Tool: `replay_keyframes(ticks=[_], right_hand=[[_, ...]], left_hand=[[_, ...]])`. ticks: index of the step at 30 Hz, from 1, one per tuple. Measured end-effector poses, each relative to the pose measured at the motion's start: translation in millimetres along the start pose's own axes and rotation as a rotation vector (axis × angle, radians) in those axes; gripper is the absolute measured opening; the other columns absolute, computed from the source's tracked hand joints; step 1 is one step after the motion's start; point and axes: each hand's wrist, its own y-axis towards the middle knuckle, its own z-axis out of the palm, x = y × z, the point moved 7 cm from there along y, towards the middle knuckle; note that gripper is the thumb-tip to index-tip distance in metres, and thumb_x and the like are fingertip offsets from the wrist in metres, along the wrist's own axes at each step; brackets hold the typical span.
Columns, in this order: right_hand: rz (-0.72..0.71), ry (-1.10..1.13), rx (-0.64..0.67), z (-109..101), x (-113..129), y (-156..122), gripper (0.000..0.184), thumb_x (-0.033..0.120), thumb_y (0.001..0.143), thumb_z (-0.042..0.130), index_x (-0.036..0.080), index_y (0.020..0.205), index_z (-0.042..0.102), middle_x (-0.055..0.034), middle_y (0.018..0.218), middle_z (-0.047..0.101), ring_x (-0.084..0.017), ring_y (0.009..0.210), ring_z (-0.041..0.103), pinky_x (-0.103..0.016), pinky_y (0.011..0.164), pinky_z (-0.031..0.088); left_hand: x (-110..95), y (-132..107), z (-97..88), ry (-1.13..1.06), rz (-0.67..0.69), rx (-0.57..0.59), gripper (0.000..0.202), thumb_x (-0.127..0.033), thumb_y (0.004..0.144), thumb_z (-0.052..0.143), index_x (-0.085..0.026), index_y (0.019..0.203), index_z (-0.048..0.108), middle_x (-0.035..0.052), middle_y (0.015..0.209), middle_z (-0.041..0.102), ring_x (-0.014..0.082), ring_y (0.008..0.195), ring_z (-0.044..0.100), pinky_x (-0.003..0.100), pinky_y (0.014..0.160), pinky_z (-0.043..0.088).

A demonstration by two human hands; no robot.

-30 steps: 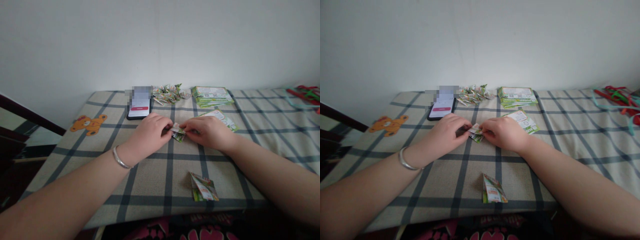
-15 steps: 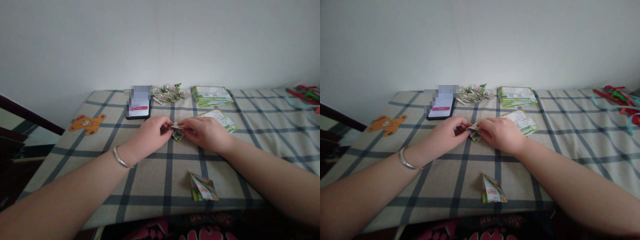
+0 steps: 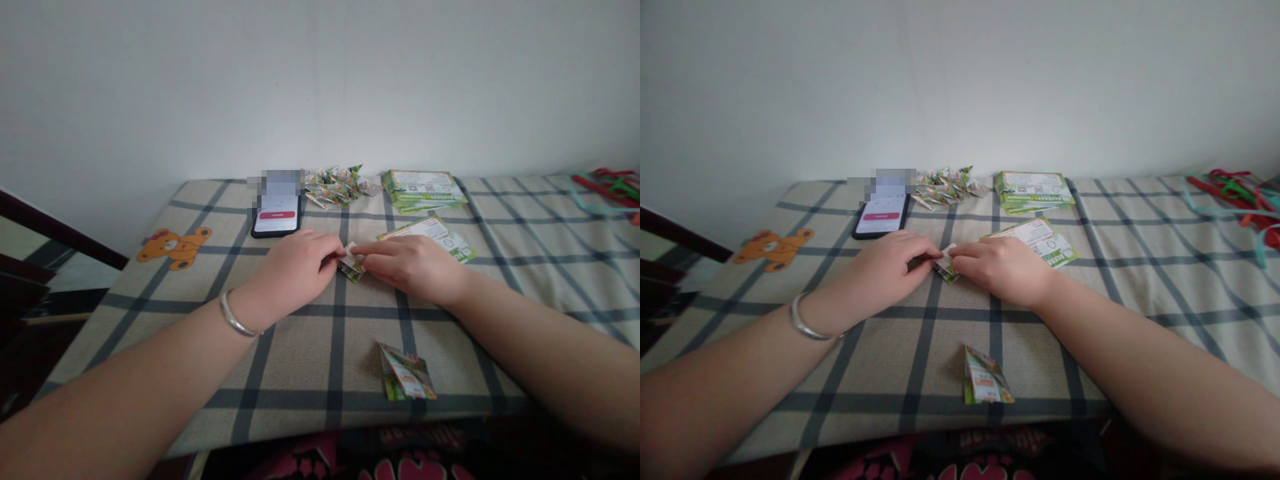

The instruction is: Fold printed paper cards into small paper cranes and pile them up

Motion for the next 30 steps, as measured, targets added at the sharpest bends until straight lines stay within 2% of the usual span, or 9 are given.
replay_keyframes(ticks=[6,15,19,24,30], right_hand=[[-0.036,0.055,0.017,-2,3,0,0.026,0.019,0.099,0.046,0.017,0.113,0.068,-0.0076,0.125,0.069,-0.02,0.1,0.07,-0.032,0.08,0.056],[-0.036,0.165,0.024,-6,0,2,0.024,0.017,0.098,0.049,0.016,0.108,0.071,-0.0075,0.122,0.07,-0.018,0.105,0.069,-0.028,0.089,0.055],[-0.039,0.184,0.049,-7,1,3,0.022,0.015,0.097,0.051,0.014,0.105,0.071,-0.0083,0.123,0.07,-0.018,0.106,0.068,-0.028,0.089,0.055],[-0.028,0.173,0.094,-5,-1,3,0.022,0.014,0.097,0.049,0.014,0.101,0.071,-0.0088,0.12,0.07,-0.017,0.102,0.068,-0.028,0.087,0.054],[0.022,0.071,0.16,0,-3,1,0.02,0.015,0.096,0.05,0.012,0.095,0.07,-0.0105,0.1,0.073,-0.017,0.084,0.067,-0.03,0.074,0.051]], left_hand=[[-2,1,3.3,0.05,0.058,0.043,0.014,-0.014,0.089,0.056,-0.017,0.091,0.069,0.0031,0.092,0.069,0.0209,0.092,0.061,0.037,0.086,0.049],[-2,-1,5.7,0.105,0.078,0.087,0.018,-0.018,0.092,0.055,-0.019,0.094,0.072,0.0036,0.095,0.068,0.0209,0.094,0.061,0.036,0.085,0.049],[-3,-1,5.2,0.129,0.082,0.088,0.019,-0.017,0.092,0.055,-0.02,0.094,0.073,0.0026,0.1,0.069,0.0212,0.096,0.061,0.038,0.086,0.05],[-11,-3,3.9,0.181,0.155,0.082,0.019,-0.018,0.093,0.055,-0.021,0.095,0.074,0.0015,0.104,0.071,0.0218,0.096,0.062,0.038,0.085,0.052],[-16,-2,4.1,0.193,0.229,0.076,0.02,-0.017,0.093,0.055,-0.019,0.1,0.073,0.0039,0.112,0.071,0.0228,0.102,0.062,0.04,0.091,0.052]])
